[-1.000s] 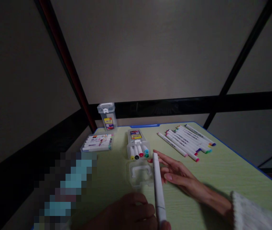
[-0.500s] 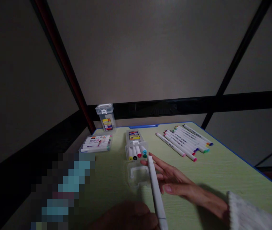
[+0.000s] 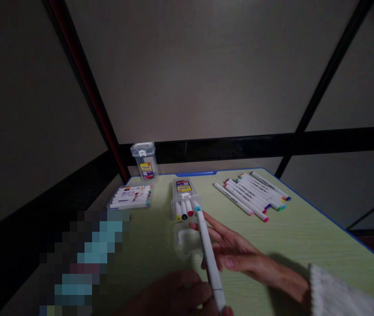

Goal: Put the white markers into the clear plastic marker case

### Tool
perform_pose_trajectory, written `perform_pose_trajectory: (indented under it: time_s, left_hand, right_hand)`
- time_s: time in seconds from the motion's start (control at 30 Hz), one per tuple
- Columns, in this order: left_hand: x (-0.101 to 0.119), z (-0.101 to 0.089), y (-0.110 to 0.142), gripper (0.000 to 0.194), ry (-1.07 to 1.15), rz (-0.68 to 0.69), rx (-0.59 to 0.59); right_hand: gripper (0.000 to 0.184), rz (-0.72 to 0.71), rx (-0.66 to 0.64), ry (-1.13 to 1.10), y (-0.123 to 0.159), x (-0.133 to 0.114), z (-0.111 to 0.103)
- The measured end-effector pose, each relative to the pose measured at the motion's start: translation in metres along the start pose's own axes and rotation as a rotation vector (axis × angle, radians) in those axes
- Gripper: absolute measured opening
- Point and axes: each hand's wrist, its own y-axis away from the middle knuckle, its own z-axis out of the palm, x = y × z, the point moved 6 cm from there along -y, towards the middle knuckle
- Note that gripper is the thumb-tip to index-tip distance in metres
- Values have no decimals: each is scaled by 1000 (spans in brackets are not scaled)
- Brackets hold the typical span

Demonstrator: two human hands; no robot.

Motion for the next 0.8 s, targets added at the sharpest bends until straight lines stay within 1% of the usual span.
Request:
perform_pose_trajectory:
  time_s: [0.07, 0.1, 0.17, 0.23, 0.27, 0.3, 0.33, 0.37, 0.5, 0.7, 0.8]
  left_hand:
    - [0, 5, 4, 11, -54, 66, 19]
    - [-1, 7, 5, 12, -75, 71, 40]
    - [-3, 7, 4, 9, -73, 96, 99]
    - [-6, 4, 1, 7, -66, 103, 192]
    - [-10, 5, -1, 5, -59, 62, 205]
    - [-11, 4, -3, 4, -38, 59, 239]
    - [-10, 4, -5, 8, -23, 91, 271]
    - [-12, 4, -6, 12, -20, 71, 289]
    - [-20, 6, -7, 20, -1, 5, 296]
    - [-22, 6, -9, 24, -19, -55, 279]
    - [-27, 7, -10, 21, -61, -135, 288]
  right_hand:
    - [89, 14, -15, -9, 0, 3, 1]
    - [90, 18, -24, -17, -1, 5, 1]
    - [91, 18, -34, -33, -1, 9, 0]
    - [88, 2, -41, -44, -1, 10, 0]
    - [87, -4, -43, -48, -1, 10, 0]
    - [87, -9, -45, -50, -1, 10, 0]
    - [86, -10, -46, -51, -1, 9, 0]
    - [85, -10, -44, -50, -1, 8, 1]
    - [82, -26, -30, -37, -2, 6, 1]
    - [79, -28, -36, -48, -3, 6, 2]
    - [77, -9, -32, -39, -2, 6, 1]
